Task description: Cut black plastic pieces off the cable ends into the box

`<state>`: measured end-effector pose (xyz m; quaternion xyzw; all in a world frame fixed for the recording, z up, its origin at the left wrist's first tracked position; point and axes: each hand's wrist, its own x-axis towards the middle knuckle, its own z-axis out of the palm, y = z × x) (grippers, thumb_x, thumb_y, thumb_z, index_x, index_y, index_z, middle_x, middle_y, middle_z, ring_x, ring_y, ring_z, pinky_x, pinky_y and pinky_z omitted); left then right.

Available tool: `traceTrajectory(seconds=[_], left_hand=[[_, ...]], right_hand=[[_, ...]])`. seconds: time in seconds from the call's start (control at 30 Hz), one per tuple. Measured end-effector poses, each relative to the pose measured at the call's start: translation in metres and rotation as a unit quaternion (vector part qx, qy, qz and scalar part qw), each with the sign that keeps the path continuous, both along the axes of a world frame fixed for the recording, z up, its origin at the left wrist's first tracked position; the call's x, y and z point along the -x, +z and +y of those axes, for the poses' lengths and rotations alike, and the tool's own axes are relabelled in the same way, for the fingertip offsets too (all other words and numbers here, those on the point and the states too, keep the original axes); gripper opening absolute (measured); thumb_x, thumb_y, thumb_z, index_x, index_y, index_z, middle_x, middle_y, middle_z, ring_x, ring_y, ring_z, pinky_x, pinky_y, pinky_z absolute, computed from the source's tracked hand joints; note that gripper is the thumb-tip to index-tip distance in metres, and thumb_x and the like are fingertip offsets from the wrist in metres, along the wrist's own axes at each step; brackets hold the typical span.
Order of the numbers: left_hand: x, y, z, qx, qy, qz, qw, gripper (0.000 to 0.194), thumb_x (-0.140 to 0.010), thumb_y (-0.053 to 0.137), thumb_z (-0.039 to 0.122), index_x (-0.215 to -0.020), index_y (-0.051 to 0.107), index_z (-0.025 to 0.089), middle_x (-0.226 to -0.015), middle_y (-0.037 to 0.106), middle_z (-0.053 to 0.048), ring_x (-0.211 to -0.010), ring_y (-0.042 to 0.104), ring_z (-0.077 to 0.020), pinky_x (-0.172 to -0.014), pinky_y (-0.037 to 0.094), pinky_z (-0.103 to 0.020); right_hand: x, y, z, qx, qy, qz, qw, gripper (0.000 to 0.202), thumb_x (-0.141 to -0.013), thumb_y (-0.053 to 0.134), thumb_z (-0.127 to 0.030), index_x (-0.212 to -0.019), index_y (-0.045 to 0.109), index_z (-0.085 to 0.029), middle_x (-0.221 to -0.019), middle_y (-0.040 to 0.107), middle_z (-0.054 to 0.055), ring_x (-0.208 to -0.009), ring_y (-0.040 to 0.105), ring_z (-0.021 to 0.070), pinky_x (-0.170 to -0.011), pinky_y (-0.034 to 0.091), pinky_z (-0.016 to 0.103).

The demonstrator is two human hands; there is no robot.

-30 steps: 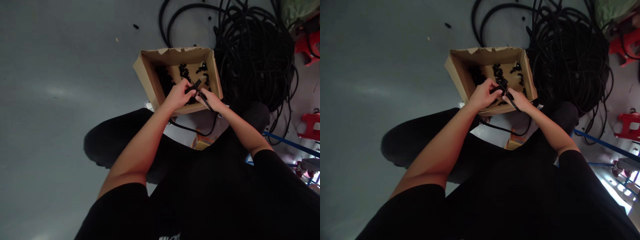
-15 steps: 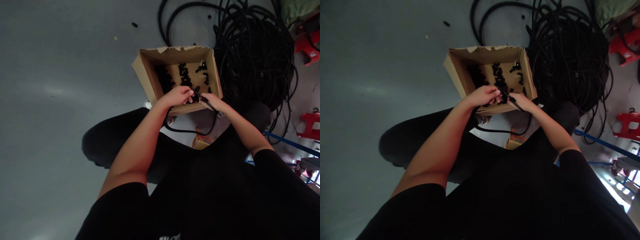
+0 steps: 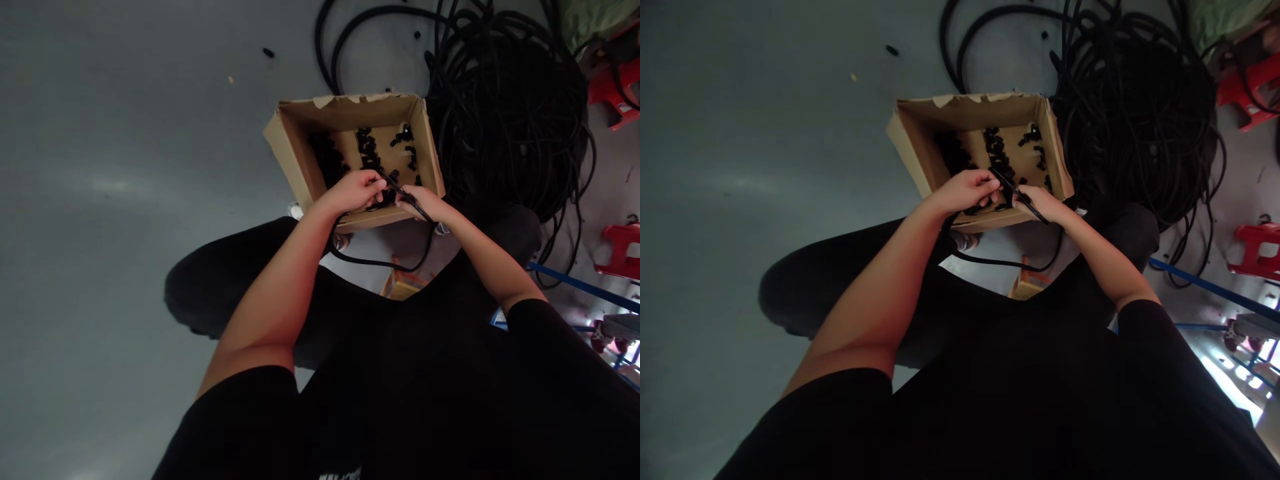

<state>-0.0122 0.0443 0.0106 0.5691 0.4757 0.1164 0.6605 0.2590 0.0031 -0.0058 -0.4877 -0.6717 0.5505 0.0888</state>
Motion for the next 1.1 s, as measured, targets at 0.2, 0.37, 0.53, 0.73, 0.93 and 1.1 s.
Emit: traceTrajectory(seconds=[0.2,0.37,0.53,0.73,0.93,1.1], left_hand=[[0.000,-0.009,-0.001,0.005,-0.043,-0.050,0.998,0.036,-0.125,0.071,0.035,-0.093,0.070,0.019,-0.082,0.077,-0.004,-0.060,0.058,-0.0129,-0.062,0.045,-0.022],[0.002,-0.015,0.002,-0.016,-0.041,-0.062,0.997,0.044,-0.126,0.071,0.046,-0.091,0.064,0.021,-0.081,0.073,-0.003,-0.064,0.058,-0.0134,-0.062,0.044,-0.021],[0.002,-0.018,0.002,-0.015,-0.036,-0.045,0.998,0.041,-0.124,0.069,0.040,-0.088,0.063,0.022,-0.077,0.070,-0.001,-0.062,0.056,-0.0135,-0.061,0.043,-0.022],[0.001,-0.019,0.003,-0.014,-0.026,-0.063,0.998,0.044,-0.122,0.075,0.051,-0.091,0.062,0.023,-0.080,0.070,-0.001,-0.063,0.056,-0.0135,-0.062,0.043,-0.023],[0.005,-0.027,0.004,-0.040,-0.056,-0.058,0.996,0.042,-0.126,0.066,0.052,-0.097,0.068,0.022,-0.084,0.074,-0.002,-0.066,0.058,-0.0150,-0.065,0.045,-0.024],[0.005,-0.030,0.005,-0.047,-0.048,-0.047,0.997,0.045,-0.126,0.067,0.054,-0.093,0.066,0.023,-0.081,0.072,-0.002,-0.067,0.058,-0.0161,-0.065,0.044,-0.024]], right_hand=[[-0.007,-0.023,0.005,-0.017,0.028,0.061,0.998,0.031,-0.100,0.071,-0.047,-0.116,0.068,-0.020,-0.114,0.077,0.009,-0.099,0.066,0.0227,-0.097,0.057,0.037],[-0.005,-0.020,0.008,-0.013,-0.006,0.084,0.996,0.036,-0.097,0.075,-0.053,-0.109,0.070,-0.020,-0.094,0.068,0.001,-0.088,0.062,0.0185,-0.086,0.050,0.032],[0.002,0.001,0.006,0.016,-0.027,0.060,0.998,0.052,-0.097,0.076,-0.070,-0.105,0.071,-0.019,-0.085,0.062,-0.001,-0.081,0.060,0.0178,-0.077,0.045,0.030],[0.003,0.006,0.006,0.020,-0.020,0.055,0.998,0.061,-0.098,0.074,-0.080,-0.108,0.070,-0.019,-0.081,0.059,-0.002,-0.078,0.061,0.0187,-0.072,0.045,0.029],[0.001,0.006,0.006,0.007,-0.012,0.039,0.999,0.067,-0.101,0.072,-0.087,-0.108,0.070,-0.020,-0.080,0.060,-0.001,-0.078,0.064,0.0195,-0.072,0.045,0.030],[0.001,0.011,0.005,0.020,-0.020,0.016,0.999,0.070,-0.099,0.074,-0.088,-0.106,0.072,-0.019,-0.077,0.060,-0.002,-0.075,0.063,0.0192,-0.072,0.044,0.030]])
